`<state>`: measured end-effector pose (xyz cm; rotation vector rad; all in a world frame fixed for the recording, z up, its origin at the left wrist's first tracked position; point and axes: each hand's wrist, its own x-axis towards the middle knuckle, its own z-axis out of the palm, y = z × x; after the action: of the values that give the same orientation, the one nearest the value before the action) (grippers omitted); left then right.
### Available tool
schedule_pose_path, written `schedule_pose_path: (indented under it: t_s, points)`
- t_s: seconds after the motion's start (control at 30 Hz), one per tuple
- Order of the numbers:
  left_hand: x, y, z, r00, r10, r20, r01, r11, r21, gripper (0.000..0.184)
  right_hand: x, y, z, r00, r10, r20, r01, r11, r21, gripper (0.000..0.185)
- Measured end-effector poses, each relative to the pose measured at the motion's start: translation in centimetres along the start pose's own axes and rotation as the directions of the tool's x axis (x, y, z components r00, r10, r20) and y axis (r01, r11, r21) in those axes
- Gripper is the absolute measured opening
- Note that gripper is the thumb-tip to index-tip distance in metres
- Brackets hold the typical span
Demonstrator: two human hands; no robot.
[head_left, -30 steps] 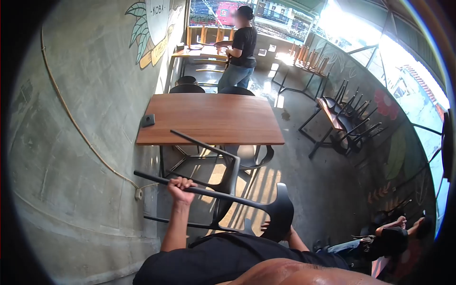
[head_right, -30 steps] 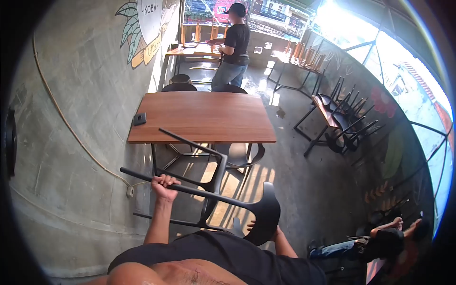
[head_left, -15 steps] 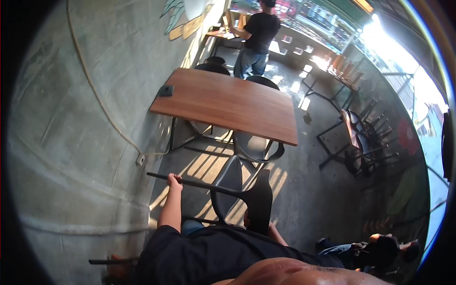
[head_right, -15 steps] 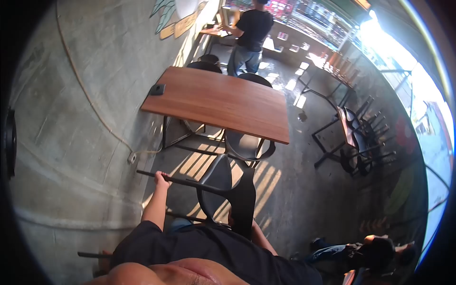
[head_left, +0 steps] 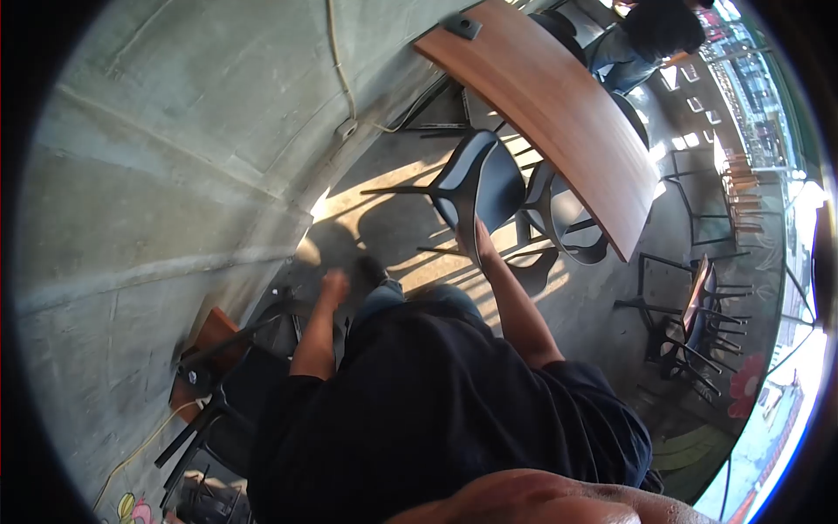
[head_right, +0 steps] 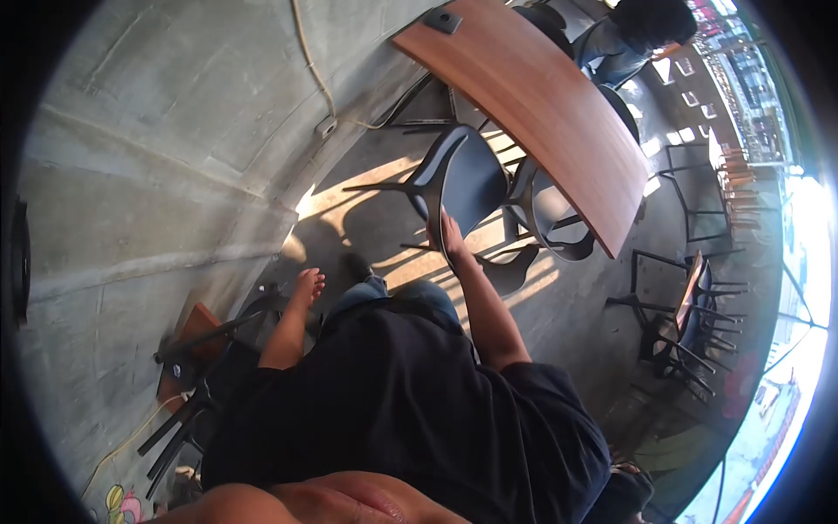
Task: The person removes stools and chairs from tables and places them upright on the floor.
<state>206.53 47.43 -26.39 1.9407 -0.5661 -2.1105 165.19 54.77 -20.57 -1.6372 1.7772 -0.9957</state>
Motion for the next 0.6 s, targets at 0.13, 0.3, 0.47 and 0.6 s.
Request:
schedule_pose_path:
  t_s: [0.13,0.3,0.47,0.6]
  points:
    - [-0.7,-4.7,-6.2,0.983,0.013,-0.182,0.013,0.99,0.14,0.023,6.3,6.4,3.0,0.96,-0.278,0.03,0.269,0.887,-0.376,0.083]
    - [-4.7,-8.0,-7.2,0.929,0.099,-0.356,-0.109,0.994,-0.01,0.024,13.4,9.4,7.0,0.977,-0.012,-0.213,-0.068,0.93,-0.361,0.052]
    - [-12.5,-12.1,-2.1,0.864,-0.104,-0.492,0.012,0.982,-0.187,0.03,21.9,5.7,6.4,0.702,0.712,0.029,-0.712,0.699,0.071,0.078]
    - [-19.2,-14.9,6.2,0.825,-0.233,-0.515,0.105,0.959,-0.265,0.027,27.4,7.8,6.4,0.541,0.839,0.055,-0.826,0.519,0.22,0.082]
